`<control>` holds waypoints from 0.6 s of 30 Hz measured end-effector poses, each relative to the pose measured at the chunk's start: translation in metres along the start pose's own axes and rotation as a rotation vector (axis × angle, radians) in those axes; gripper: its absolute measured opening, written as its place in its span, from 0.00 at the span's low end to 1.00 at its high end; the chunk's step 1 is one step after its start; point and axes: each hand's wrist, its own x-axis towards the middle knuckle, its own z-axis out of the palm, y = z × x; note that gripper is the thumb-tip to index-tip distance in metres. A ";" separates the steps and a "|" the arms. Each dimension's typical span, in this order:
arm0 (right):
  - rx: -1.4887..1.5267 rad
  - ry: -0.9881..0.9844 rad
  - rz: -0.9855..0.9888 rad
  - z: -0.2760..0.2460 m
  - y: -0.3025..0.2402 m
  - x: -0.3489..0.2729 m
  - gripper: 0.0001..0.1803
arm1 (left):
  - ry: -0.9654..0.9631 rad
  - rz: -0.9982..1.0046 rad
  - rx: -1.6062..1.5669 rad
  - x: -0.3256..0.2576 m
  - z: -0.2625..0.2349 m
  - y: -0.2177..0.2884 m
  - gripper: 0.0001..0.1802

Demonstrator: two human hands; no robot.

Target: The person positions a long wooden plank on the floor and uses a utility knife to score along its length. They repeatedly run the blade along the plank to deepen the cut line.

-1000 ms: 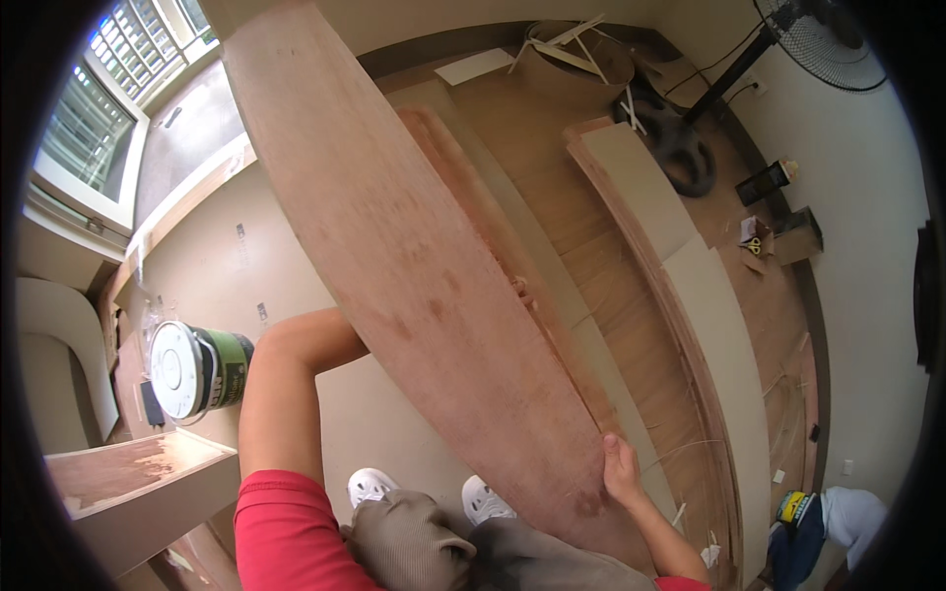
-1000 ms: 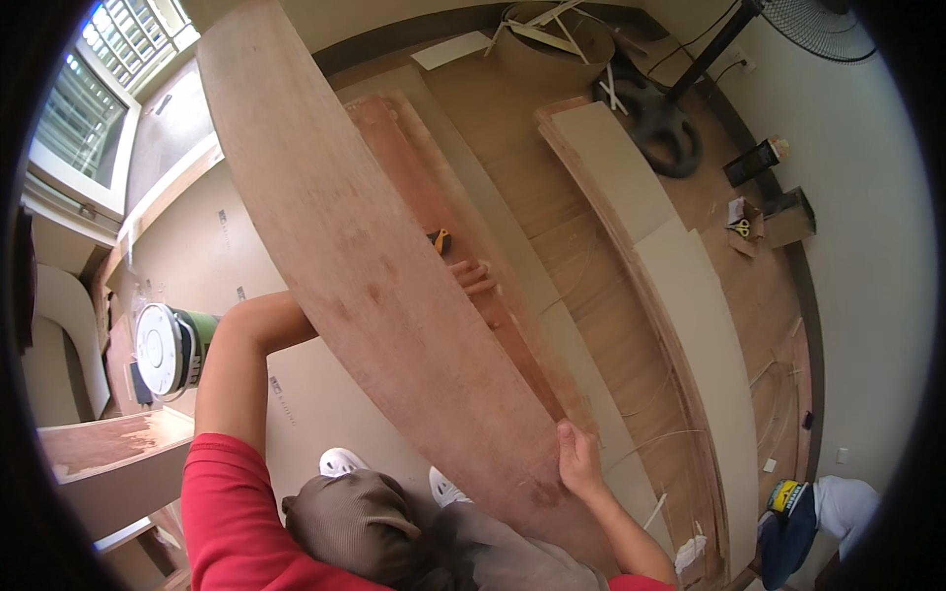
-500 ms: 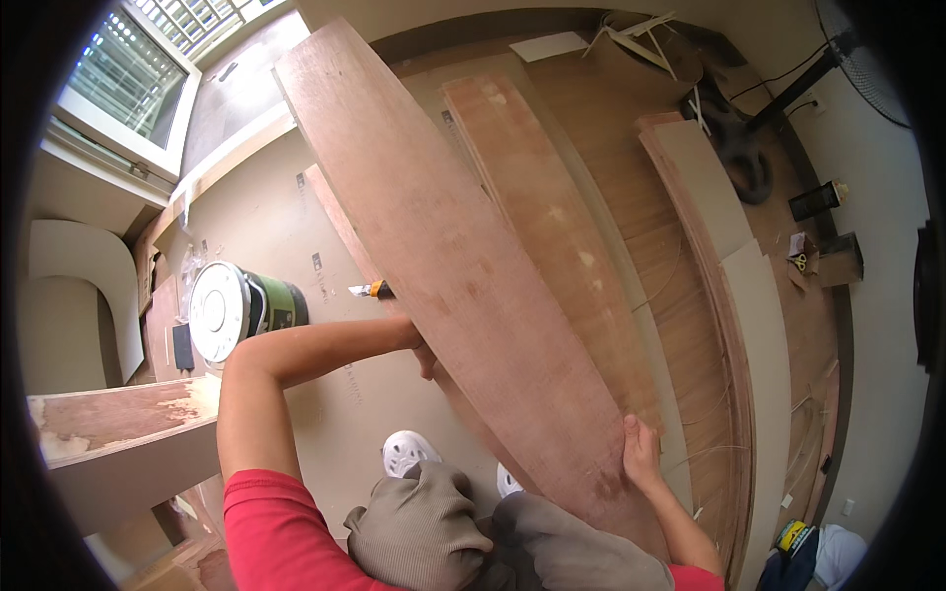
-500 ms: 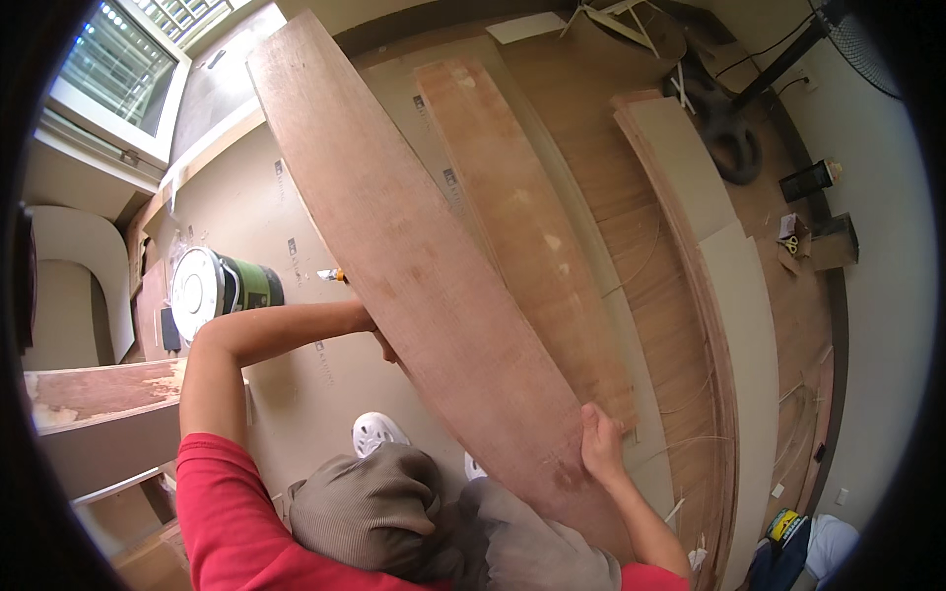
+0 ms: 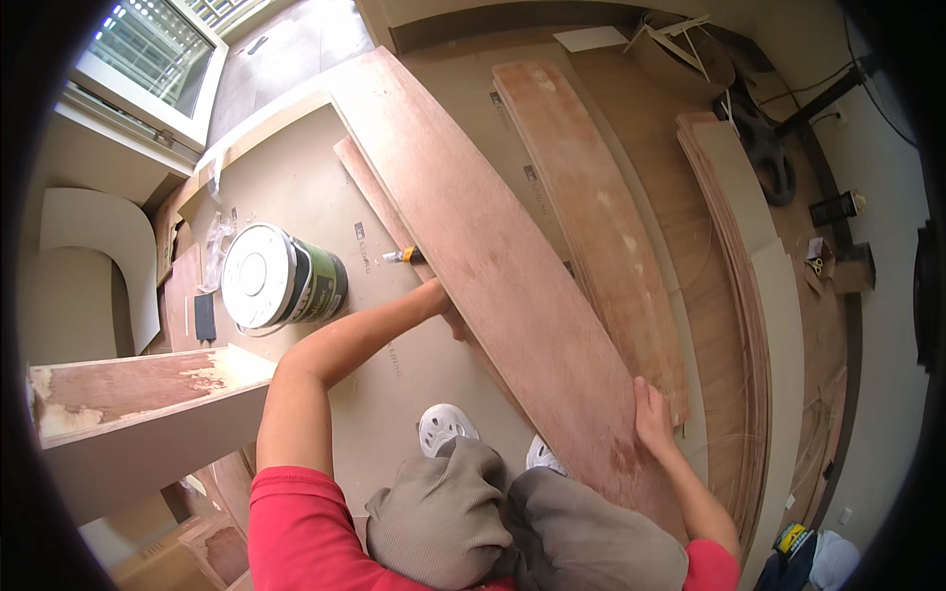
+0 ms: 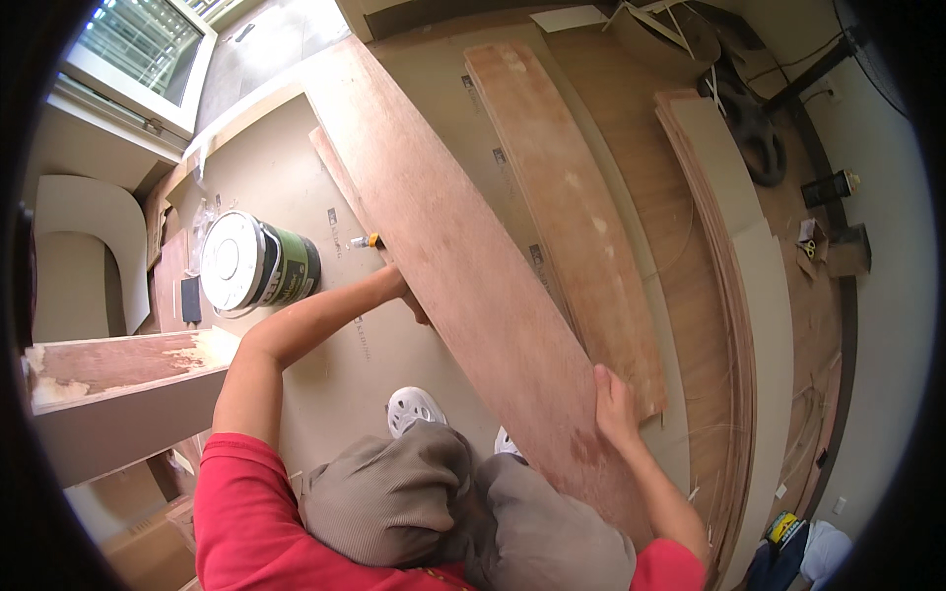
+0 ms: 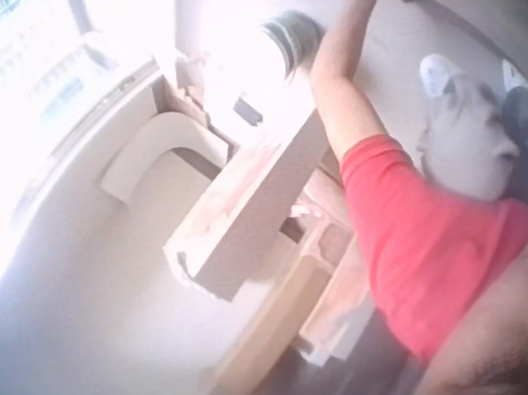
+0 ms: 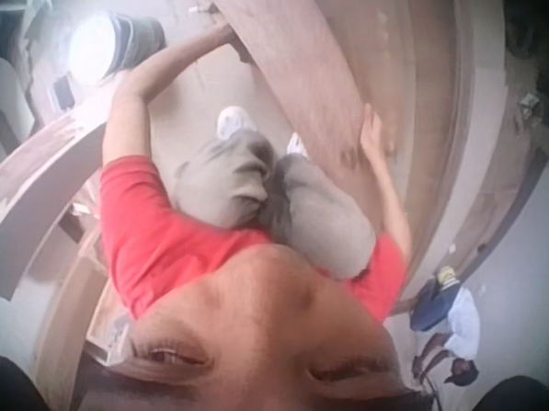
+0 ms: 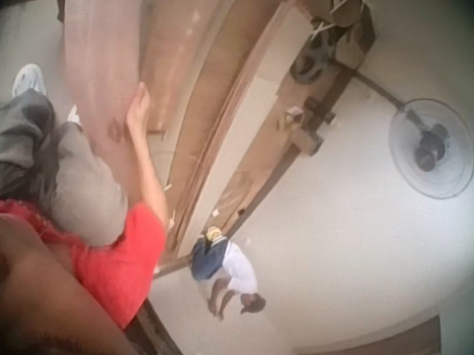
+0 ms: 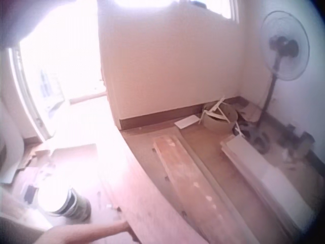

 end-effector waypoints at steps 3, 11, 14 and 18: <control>0.027 0.013 0.038 0.002 -0.010 0.010 0.34 | -0.039 -0.091 0.047 0.000 -0.006 -0.006 0.55; -0.128 -0.082 0.043 -0.021 -0.039 0.041 0.43 | 0.124 -0.336 0.236 -0.012 0.010 -0.017 0.55; -0.053 -0.036 0.078 -0.017 0.000 0.050 0.46 | 0.411 -0.365 0.319 -0.027 0.028 -0.005 0.52; -0.045 -0.065 -0.005 0.002 -0.019 0.056 0.45 | 0.596 -0.531 0.228 -0.032 0.084 -0.002 0.48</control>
